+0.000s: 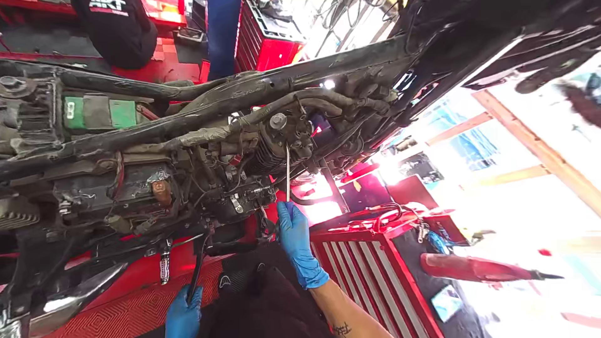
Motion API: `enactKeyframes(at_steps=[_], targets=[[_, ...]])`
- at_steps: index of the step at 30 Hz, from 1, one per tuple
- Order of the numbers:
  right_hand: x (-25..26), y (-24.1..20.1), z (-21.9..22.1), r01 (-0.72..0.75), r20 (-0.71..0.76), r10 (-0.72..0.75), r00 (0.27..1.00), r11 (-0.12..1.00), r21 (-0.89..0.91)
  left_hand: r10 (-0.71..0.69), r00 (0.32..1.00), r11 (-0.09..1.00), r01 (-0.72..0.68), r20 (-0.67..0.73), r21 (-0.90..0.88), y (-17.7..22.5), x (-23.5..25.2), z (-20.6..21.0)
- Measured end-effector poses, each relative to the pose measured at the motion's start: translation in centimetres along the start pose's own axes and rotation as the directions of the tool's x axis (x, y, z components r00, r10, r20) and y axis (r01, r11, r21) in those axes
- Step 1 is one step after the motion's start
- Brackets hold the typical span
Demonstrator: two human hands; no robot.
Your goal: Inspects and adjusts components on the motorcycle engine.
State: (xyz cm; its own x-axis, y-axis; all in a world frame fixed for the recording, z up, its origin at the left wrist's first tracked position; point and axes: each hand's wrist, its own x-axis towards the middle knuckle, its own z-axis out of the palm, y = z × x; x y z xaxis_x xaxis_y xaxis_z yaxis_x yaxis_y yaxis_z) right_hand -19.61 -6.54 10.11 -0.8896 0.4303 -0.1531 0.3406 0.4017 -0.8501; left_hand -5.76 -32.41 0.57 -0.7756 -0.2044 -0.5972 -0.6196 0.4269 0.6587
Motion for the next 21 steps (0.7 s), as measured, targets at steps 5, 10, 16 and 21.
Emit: enactKeyframes(at_steps=[5,10,16,21], targets=[[0.0,0.5,0.9,0.057,-0.081,-0.058,0.995,0.998,-0.004,0.040,0.999,0.999,-0.039,-0.029,0.026,0.4,-0.4,0.1],[0.0,0.7,1.3,0.091,-0.097,-0.089,0.991,0.996,0.016,0.067,0.995,0.992,-0.059,-0.070,0.113,0.8,-0.7,0.2],[0.1,0.9,1.5,0.110,-0.103,-0.105,0.989,0.993,0.042,0.070,0.992,0.989,-0.056,-0.104,0.134,1.4,-0.9,0.4],[0.2,0.9,1.7,0.121,-0.124,-0.117,0.985,0.992,0.028,0.072,0.991,0.992,-0.060,-0.114,0.110,1.5,-0.9,0.6]])
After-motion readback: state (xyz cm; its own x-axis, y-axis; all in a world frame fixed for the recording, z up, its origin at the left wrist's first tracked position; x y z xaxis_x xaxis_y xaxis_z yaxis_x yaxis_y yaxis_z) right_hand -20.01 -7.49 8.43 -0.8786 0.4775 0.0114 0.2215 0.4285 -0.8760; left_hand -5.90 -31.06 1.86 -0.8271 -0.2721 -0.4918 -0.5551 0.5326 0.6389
